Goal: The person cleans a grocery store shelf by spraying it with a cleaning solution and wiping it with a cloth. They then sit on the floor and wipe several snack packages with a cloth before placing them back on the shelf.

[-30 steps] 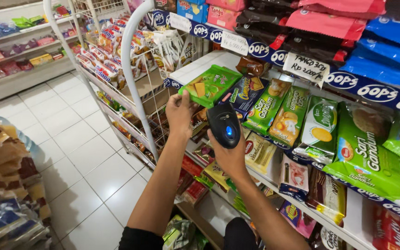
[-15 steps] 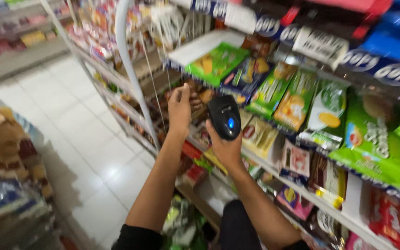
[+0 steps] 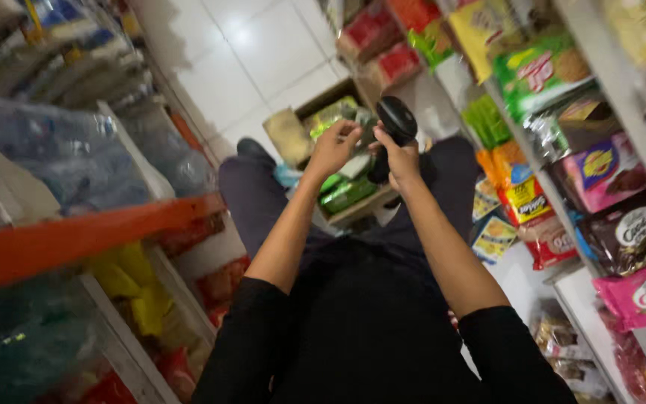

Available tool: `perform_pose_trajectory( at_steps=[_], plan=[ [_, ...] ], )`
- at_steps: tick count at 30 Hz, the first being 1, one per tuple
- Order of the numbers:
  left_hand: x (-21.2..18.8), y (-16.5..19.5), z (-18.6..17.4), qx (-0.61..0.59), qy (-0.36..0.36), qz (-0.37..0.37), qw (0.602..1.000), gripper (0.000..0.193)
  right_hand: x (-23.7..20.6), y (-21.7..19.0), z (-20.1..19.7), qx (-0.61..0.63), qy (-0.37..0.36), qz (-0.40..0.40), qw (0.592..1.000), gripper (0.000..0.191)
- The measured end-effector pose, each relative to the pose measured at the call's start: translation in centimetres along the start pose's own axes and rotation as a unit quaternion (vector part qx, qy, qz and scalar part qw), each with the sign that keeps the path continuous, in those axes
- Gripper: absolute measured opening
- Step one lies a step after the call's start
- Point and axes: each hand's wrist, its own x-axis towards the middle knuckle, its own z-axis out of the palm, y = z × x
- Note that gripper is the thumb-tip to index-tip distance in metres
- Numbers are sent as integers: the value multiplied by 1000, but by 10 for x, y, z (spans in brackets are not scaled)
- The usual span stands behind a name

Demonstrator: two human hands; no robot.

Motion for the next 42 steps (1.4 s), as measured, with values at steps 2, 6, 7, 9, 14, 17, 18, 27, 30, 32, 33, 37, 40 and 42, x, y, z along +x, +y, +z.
perform_pose_trajectory(
  at_steps=[2, 6, 7, 9, 14, 17, 18, 27, 30, 32, 33, 37, 40, 42],
  plan=[
    [-16, -26, 0, 42, -19, -45, 998, 30, -7, 25, -6, -5, 17, 36, 999, 25],
    [-73, -69, 12, 55, -59, -142, 987, 30, -30, 61, -22, 32, 19, 126, 991, 21],
    [-77, -76, 13, 51, -59, -136, 988, 30, -29, 65, -24, 18, 33, 147, 988, 21],
    [-87, -86, 13, 55, -50, -124, 989, 28, -30, 72, -28, -9, 64, 193, 979, 21],
    [-79, -102, 18, 120, -68, -156, 978, 27, -19, 83, -33, 24, 28, 180, 983, 27],
    [-68, -108, 23, 168, -82, -160, 969, 29, -11, 92, -35, 37, 31, 199, 979, 27],
    [-66, -109, 25, 158, -87, -147, 972, 29, -9, 94, -37, 35, 39, 211, 976, 27],
    [-31, -136, 45, 324, -304, -164, 881, 37, 12, 121, -56, 37, 59, 237, 969, 27],
    [-23, -145, 50, 349, -332, -163, 861, 43, 16, 125, -59, 40, 67, 255, 964, 27],
    [-22, -151, 50, 366, -336, -151, 855, 43, 19, 126, -60, 44, 64, 252, 965, 27],
    [-22, -153, 49, 375, -336, -142, 852, 39, 20, 125, -59, 47, 61, 250, 965, 27],
    [-21, -153, 41, 253, -132, -24, 958, 29, 20, 119, -53, 48, 62, 249, 965, 29],
    [-12, -140, 31, 147, -22, -26, 989, 23, 16, 112, -48, 47, 65, 232, 969, 28],
    [-9, -128, 20, 63, 48, 5, 997, 20, 12, 107, -45, 46, 63, 207, 975, 27]
  ],
)
